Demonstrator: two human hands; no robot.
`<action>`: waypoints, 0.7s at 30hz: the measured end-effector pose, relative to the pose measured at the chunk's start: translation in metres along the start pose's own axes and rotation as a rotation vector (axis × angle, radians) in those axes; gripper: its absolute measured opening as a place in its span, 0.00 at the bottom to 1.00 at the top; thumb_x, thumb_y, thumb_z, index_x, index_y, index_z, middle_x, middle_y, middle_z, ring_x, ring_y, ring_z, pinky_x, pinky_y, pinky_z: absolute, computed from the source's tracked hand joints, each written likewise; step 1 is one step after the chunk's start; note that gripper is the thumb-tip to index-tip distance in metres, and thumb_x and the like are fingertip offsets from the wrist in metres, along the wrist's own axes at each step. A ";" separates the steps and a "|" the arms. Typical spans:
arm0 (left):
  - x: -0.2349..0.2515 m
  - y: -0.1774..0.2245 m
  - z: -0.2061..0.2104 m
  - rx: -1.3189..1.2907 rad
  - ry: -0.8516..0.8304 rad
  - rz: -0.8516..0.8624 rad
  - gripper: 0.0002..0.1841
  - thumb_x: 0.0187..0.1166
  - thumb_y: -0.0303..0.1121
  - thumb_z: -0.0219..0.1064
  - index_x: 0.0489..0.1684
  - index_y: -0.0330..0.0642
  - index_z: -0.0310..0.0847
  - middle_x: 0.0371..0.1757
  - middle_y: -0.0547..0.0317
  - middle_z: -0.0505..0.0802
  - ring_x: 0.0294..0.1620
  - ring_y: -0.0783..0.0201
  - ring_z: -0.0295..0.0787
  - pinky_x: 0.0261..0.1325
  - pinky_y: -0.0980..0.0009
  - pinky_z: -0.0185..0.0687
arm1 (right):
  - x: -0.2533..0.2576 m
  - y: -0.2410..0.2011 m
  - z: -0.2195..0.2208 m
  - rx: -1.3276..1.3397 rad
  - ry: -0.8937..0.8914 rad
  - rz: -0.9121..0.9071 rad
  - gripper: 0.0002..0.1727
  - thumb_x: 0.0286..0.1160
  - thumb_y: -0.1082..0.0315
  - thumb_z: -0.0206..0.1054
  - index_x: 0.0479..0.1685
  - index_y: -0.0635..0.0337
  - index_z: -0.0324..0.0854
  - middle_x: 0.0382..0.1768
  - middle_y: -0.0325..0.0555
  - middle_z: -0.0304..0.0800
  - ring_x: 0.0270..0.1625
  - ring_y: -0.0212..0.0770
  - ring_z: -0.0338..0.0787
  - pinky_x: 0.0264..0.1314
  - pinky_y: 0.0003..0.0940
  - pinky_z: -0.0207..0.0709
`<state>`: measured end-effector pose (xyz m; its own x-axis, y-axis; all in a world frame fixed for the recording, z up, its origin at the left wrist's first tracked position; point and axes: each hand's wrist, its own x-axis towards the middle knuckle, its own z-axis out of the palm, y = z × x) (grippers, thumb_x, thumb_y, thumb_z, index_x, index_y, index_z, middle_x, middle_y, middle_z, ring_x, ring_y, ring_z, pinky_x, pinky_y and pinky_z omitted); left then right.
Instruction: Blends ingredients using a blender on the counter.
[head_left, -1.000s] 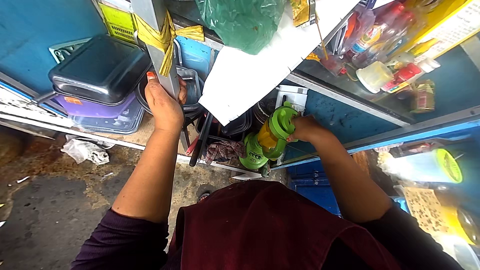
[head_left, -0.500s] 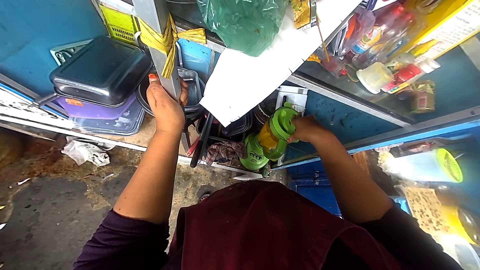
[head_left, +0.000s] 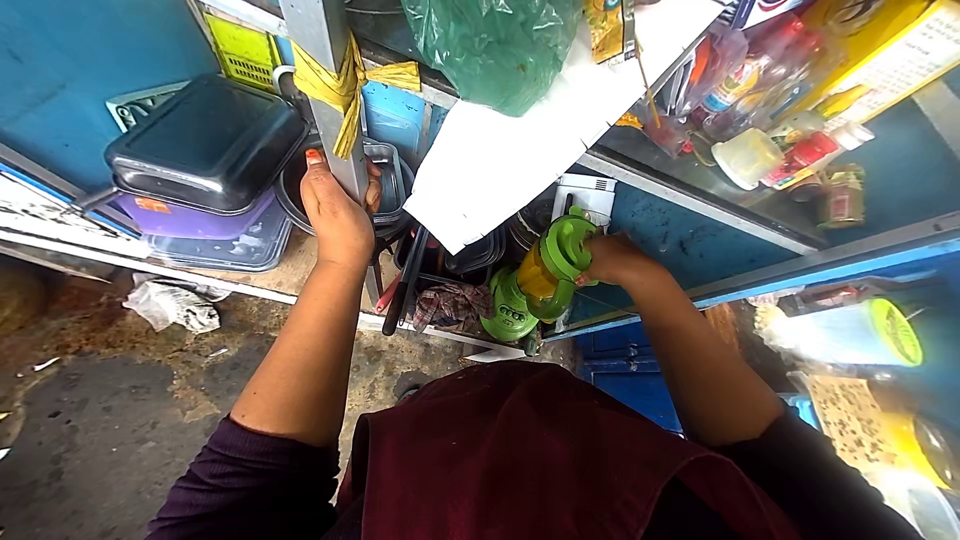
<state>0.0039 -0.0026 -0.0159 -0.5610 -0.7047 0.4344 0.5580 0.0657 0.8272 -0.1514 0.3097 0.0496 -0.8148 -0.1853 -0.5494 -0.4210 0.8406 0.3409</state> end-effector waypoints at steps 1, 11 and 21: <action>0.000 0.000 0.000 -0.001 0.000 0.001 0.29 0.93 0.38 0.20 0.41 0.48 0.74 0.25 0.72 0.84 0.19 0.75 0.75 0.25 0.76 0.74 | 0.000 0.000 0.001 0.003 0.004 -0.002 0.51 0.65 0.48 0.84 0.85 0.70 0.66 0.91 0.71 0.53 0.83 0.76 0.68 0.78 0.69 0.68; -0.016 0.017 -0.035 0.306 -0.177 -0.035 0.29 0.93 0.42 0.29 0.69 0.35 0.75 0.60 0.55 0.89 0.61 0.68 0.86 0.69 0.64 0.80 | 0.002 0.005 0.004 0.041 0.016 -0.016 0.56 0.66 0.48 0.83 0.90 0.70 0.59 0.92 0.71 0.50 0.84 0.79 0.65 0.81 0.72 0.63; -0.278 -0.019 -0.183 0.516 -0.147 -1.212 0.25 0.94 0.35 0.37 0.72 0.23 0.70 0.58 0.34 0.88 0.53 0.51 0.88 0.62 0.54 0.81 | 0.006 0.004 0.006 -0.002 0.006 -0.011 0.55 0.67 0.48 0.83 0.89 0.70 0.59 0.92 0.71 0.50 0.84 0.77 0.66 0.81 0.71 0.62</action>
<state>0.2613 0.0630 -0.2171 -0.6149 -0.4270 -0.6630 -0.6164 -0.2641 0.7418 -0.1558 0.3148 0.0426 -0.8126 -0.1979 -0.5482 -0.4307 0.8376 0.3360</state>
